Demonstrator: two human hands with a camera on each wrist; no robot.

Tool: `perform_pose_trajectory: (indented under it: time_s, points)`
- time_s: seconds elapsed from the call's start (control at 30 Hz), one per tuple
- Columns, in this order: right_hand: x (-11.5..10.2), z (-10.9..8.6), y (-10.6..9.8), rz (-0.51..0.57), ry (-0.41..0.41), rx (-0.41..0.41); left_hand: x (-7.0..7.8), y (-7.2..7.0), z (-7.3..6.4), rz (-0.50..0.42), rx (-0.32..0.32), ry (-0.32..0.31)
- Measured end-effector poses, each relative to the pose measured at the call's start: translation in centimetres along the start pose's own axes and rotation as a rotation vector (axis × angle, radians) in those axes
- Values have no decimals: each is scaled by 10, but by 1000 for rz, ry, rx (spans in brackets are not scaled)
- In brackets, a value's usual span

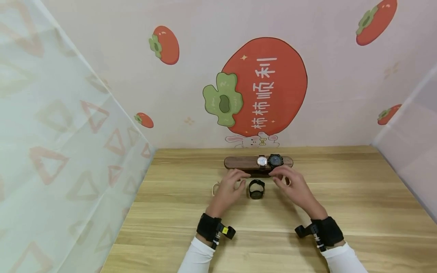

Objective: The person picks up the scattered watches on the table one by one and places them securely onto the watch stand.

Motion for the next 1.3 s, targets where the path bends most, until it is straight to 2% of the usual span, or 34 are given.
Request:
perform_pose_trajectory:
  time_s: [0.17,0.3,0.4,0.6,0.93,1.3]
  points:
    - [2,-2,21,19,35,-142,0,22,-4,-6,-77,-29]
    - [6,-2,32,43,53,-191,-6,32,-7,-15,-86,-61]
    - [7,-2,38,49,71,-217,-10,35,-9,-21,-88,-76]
    - [10,-5,46,70,106,-278,-14,40,-13,-20,-136,-113]
    - [17,-9,55,84,140,-366,-16,46,-13,3,-176,-88]
    - [23,-13,60,71,148,-386,-19,52,-15,31,-192,-126]
Point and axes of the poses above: each hand's wrist, its own z-axis towards the middle knuckle, its own y-axis out of the palm, x = y × z, the point moved 5 cm from there along z, towards the middle knuckle, and after that the axes turned 6 degrees about -x, right-handed, at the moved point
